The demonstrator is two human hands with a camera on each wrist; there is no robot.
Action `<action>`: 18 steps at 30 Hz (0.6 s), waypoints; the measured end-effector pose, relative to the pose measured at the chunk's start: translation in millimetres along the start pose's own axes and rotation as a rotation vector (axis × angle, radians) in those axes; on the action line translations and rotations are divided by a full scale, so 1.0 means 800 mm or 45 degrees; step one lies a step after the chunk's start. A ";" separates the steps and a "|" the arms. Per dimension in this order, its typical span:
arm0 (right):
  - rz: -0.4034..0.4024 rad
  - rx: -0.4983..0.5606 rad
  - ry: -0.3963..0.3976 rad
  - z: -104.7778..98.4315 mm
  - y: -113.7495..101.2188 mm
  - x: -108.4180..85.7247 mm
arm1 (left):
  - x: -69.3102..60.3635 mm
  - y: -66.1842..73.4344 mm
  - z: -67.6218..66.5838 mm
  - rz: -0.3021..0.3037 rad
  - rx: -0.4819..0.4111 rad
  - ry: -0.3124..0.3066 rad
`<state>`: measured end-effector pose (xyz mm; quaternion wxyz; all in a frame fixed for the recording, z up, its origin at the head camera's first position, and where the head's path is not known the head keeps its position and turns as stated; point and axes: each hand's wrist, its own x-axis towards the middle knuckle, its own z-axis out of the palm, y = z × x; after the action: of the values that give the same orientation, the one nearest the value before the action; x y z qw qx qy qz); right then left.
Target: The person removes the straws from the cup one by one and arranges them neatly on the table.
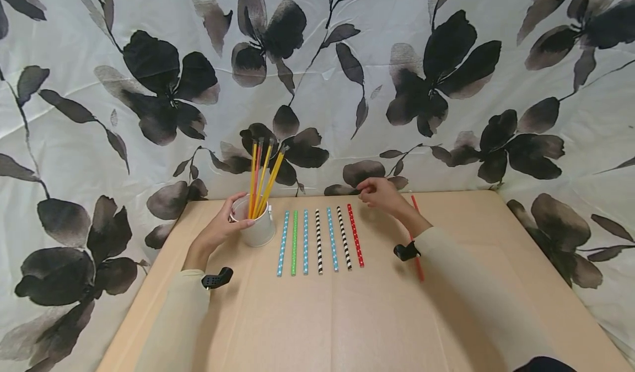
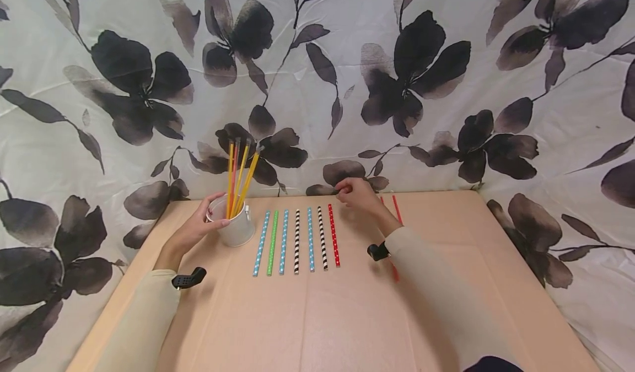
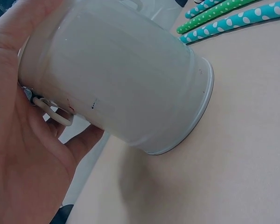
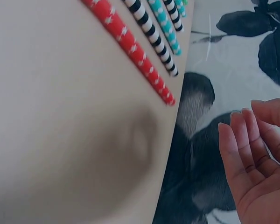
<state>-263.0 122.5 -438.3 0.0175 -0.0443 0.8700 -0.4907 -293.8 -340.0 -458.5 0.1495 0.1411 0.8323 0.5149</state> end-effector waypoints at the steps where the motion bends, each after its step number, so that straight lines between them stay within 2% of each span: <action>1: -0.011 0.008 -0.005 0.004 -0.003 0.000 | -0.001 -0.001 0.000 0.010 0.002 0.003; 5: -0.052 0.030 -0.015 0.023 -0.014 0.004 | -0.004 -0.002 0.001 0.052 0.011 0.011; 11: -0.129 0.055 -0.023 0.052 -0.033 0.012 | -0.009 -0.003 0.003 0.098 -0.068 -0.012; 18: -0.148 0.164 -0.059 0.086 -0.056 0.020 | -0.014 -0.006 0.007 0.099 -0.070 0.003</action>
<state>-271.4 39.2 -435.0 0.0119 -0.1048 0.8319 -0.5448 -281.4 -341.9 -463.8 0.1323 0.1687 0.8118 0.5431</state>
